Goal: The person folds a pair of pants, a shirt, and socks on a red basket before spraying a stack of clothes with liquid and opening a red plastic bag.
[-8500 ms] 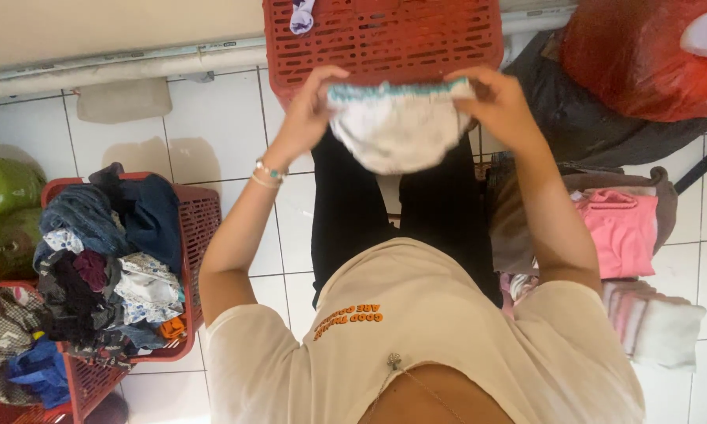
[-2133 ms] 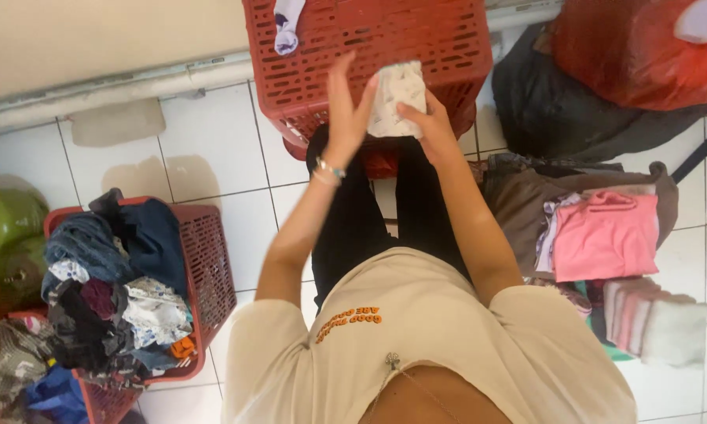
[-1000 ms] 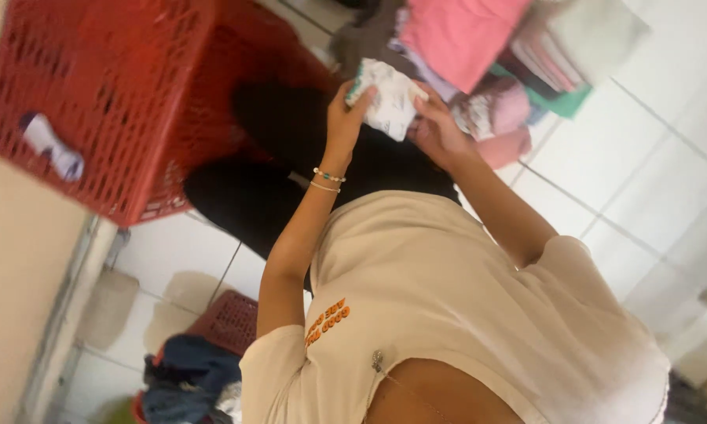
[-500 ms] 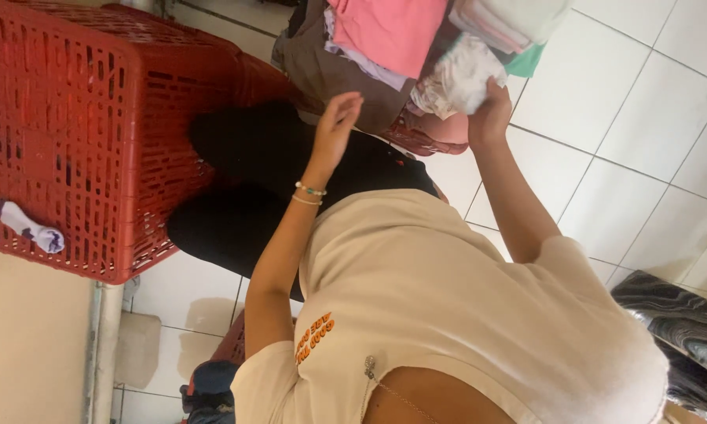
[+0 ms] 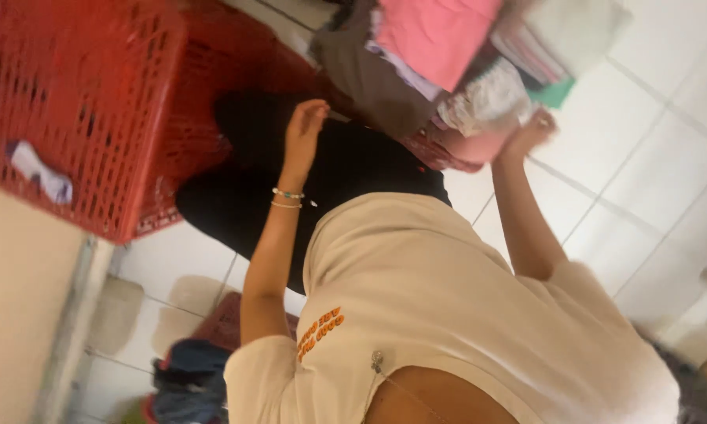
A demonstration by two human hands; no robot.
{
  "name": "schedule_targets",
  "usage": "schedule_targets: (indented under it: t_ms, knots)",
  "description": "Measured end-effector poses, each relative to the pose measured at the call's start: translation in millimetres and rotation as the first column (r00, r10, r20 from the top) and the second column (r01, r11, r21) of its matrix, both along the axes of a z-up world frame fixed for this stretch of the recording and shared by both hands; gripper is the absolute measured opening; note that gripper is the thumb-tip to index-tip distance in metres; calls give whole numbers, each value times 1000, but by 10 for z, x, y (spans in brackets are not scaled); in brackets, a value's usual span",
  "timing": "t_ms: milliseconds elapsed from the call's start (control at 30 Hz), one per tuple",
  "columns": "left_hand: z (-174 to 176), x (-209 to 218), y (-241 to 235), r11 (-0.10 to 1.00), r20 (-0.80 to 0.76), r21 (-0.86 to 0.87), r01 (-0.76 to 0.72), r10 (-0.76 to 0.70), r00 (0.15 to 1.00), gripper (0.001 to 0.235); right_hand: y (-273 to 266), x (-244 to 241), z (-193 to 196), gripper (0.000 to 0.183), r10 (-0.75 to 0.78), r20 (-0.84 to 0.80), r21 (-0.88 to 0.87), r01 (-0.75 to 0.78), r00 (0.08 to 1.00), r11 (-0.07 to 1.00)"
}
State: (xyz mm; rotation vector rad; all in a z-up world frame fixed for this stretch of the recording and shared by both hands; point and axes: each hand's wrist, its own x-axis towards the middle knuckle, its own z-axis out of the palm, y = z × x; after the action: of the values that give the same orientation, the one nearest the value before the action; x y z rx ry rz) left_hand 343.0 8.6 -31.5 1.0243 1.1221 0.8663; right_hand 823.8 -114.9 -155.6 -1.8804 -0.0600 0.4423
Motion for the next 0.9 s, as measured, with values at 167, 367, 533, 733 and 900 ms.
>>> schedule_targets:
  t_ms: [167, 367, 533, 733, 900]
  knots:
    - [340, -1092, 176, 827, -378, 506, -247, 469, 798, 12, 237, -879, 1282, 30, 465, 412, 167, -567, 783, 807]
    - [-258, -3021, 377, 625, -644, 695, -355, 761, 77, 29, 614, -1982, 1601, 20, 820, 452, 116, -934, 352, 337]
    - [-394, -3789, 108, 611, -746, 659, -439, 604, -279, 45, 835, -2518, 1679, 16, 855, 519, -54, -998, 3, 36]
    - [-792, -4255, -20, 683, -843, 527, -506, 498, -205, 40, 1128, -3061, 1902, 19, 877, 423, -117, -974, -227, -195]
    - [82, -3754, 19, 638, -762, 455, -621, 640, 99, 25, 1357, -3571, 1991, 18, 864, 360, -52, -932, -351, -358]
